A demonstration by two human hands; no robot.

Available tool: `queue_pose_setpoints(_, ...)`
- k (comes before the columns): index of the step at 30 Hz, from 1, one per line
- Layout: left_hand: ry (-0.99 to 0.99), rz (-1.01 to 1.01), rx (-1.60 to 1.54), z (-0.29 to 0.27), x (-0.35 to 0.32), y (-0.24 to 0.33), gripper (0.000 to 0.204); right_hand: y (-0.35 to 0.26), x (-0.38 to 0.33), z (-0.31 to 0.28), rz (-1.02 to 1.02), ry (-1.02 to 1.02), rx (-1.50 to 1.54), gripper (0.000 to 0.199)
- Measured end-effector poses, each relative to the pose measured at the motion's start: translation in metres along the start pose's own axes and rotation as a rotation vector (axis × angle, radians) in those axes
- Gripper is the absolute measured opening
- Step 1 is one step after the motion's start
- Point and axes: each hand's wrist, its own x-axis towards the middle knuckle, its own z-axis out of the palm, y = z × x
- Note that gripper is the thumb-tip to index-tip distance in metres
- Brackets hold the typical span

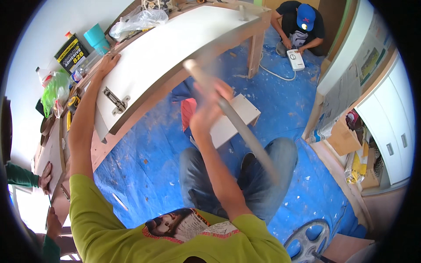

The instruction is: The person attaches a wooden edge band to a white cabinet door using a hammer and a small block. They repeatedly tap the edge band into place along the door's perimeter, then flip the door to work on the opposite side.

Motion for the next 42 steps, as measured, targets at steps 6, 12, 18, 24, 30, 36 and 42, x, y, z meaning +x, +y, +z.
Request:
queue_pose_setpoints(6, 0.007, 0.023, -0.030, -0.002, -0.002, 0.005, 0.056, 0.016, 0.022, -0.029, 0.079, 0.074, 0.013, 0.034)
queue_pose_setpoints(12, 0.000, -0.018, -0.099, -0.001, -0.008, 0.029, 0.056, 0.032, 0.035, -0.035, 0.125, 0.080, 0.053, 0.036)
queue_pose_setpoints(18, -0.020, -0.035, -0.046, -0.013, -0.010, 0.025, 0.055, 0.049, 0.043, -0.024, 0.128, 0.116, -0.012, 0.037)
queue_pose_setpoints(24, -0.009, -0.053, -0.069, -0.008, -0.015, 0.037, 0.050, 0.061, 0.070, -0.041, 0.110, 0.183, 0.005, 0.038)
queue_pose_setpoints(30, -0.005, -0.057, -0.071, -0.016, -0.019, 0.040, 0.049, 0.078, 0.105, -0.074, 0.095, 0.179, 0.024, 0.038)
queue_pose_setpoints(36, -0.038, -0.096, -0.065, -0.029, -0.026, 0.034, 0.048, 0.102, 0.137, -0.072, 0.095, 0.217, 0.092, 0.038)
queue_pose_setpoints(42, -0.009, -0.091, -0.075, -0.022, -0.026, 0.057, 0.041, 0.125, 0.161, -0.078, 0.137, 0.167, 0.055, 0.042)
